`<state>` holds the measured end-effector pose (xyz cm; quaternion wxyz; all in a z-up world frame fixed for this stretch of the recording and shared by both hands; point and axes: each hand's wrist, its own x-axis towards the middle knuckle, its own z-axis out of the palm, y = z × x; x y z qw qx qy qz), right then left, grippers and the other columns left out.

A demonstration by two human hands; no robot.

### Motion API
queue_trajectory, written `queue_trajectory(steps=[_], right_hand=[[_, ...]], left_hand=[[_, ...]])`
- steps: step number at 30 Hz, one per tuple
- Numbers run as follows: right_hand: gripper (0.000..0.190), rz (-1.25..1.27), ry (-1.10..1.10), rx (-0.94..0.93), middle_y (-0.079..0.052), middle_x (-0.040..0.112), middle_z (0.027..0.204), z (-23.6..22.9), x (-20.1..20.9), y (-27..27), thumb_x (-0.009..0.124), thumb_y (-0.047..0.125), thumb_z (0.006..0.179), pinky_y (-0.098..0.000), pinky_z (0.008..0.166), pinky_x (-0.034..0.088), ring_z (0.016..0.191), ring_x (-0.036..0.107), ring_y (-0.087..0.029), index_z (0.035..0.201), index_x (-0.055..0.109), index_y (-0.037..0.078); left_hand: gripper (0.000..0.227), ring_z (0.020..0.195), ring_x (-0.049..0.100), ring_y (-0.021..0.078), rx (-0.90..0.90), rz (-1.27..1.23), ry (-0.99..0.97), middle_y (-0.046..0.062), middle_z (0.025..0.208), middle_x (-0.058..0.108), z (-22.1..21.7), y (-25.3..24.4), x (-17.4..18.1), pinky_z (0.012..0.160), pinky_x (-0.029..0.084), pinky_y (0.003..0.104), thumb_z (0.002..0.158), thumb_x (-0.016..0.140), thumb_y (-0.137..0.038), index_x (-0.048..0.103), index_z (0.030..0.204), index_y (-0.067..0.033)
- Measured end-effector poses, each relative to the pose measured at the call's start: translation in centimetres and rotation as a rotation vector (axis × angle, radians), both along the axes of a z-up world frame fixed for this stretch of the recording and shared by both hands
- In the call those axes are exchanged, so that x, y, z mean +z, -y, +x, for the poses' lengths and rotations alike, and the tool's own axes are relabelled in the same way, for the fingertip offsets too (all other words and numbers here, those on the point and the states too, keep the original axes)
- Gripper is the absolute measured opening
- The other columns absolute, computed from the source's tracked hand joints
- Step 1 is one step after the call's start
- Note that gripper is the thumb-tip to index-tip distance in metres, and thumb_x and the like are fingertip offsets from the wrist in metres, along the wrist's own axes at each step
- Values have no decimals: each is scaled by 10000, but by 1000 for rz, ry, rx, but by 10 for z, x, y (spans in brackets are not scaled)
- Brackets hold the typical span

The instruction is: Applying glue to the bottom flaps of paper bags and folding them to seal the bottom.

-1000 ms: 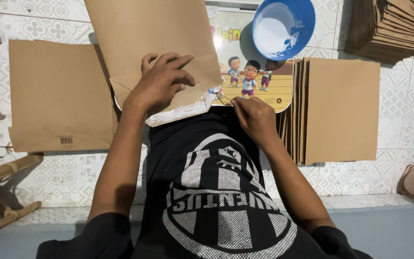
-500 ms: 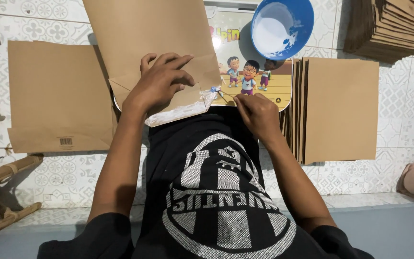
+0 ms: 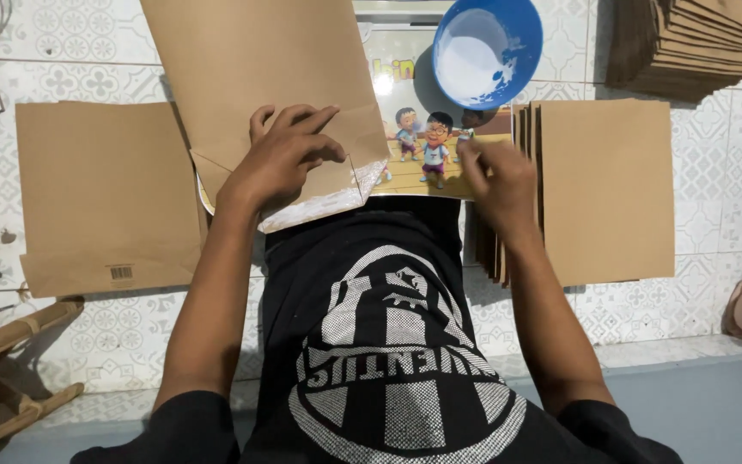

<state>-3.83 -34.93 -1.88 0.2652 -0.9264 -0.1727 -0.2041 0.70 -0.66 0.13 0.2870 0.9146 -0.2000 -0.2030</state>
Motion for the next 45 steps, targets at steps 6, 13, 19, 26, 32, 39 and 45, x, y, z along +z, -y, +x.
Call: queue_trajectory(steps=[6, 13, 19, 26, 32, 39, 45], right_hand=[[87, -302, 230, -125, -19, 598, 678, 52, 29, 28, 831, 135, 1039, -329, 669, 530, 686, 645, -236, 961, 810, 104], [67, -433, 44, -169, -50, 615, 891, 70, 28, 11, 823, 167, 951, -332, 614, 493, 790, 557, -212, 994, 852, 125], [241, -522, 227, -150, -48, 623, 1121, 60, 20, 29, 817, 333, 1002, -380, 758, 428, 960, 556, -247, 1197, 784, 196], [546, -262, 137, 278, -160, 663, 1355, 28, 11, -16, 834, 39, 818, -481, 993, 455, 1244, 594, -383, 1343, 694, 93], [722, -259, 13, 403, -91, 584, 1500, 21, -27, -40, 799, 289, 872, -407, 1080, 374, 1397, 513, -315, 1534, 543, 155], [812, -102, 107, 336, -125, 559, 1500, 22, -42, -52, 858, 326, 847, -454, 1071, 389, 1360, 506, -377, 1555, 517, 123], [717, -60, 216, 313, -126, 555, 1504, 37, -63, -82, 790, 351, 904, -456, 1092, 343, 1365, 495, -372, 1537, 531, 135]], left_hand=[[309, 1502, 340, 275, -76, -23, 36, 51, 1602, 470, 23, 21, 1, 1185, 61, 620, 939, 640, -48, 738, 1101, -292], [418, 1461, 359, 258, -95, -53, 264, -22, 1605, 422, 26, 12, -17, 1154, 160, 574, 776, 768, -138, 690, 1180, -212], [370, 1444, 390, 308, 0, 35, 416, 56, 1578, 472, -6, -63, -8, 1111, 213, 640, 977, 692, -273, 621, 1341, -270], [775, 1512, 304, 269, -41, 198, 303, 28, 1601, 445, -30, -101, -12, 1144, 113, 674, 770, 671, -313, 468, 1517, -269], [907, 1516, 296, 235, -59, 213, 243, 6, 1591, 451, -30, -100, -22, 1151, 74, 653, 709, 635, -375, 385, 1575, -278], [859, 1501, 334, 200, -8, 181, 291, -17, 1555, 494, -25, -100, -35, 1166, 67, 638, 727, 654, -416, 426, 1539, -252], [887, 1466, 403, 212, 28, 155, 236, 21, 1460, 596, -20, -101, -26, 1173, 21, 625, 731, 667, -430, 425, 1567, -259]])
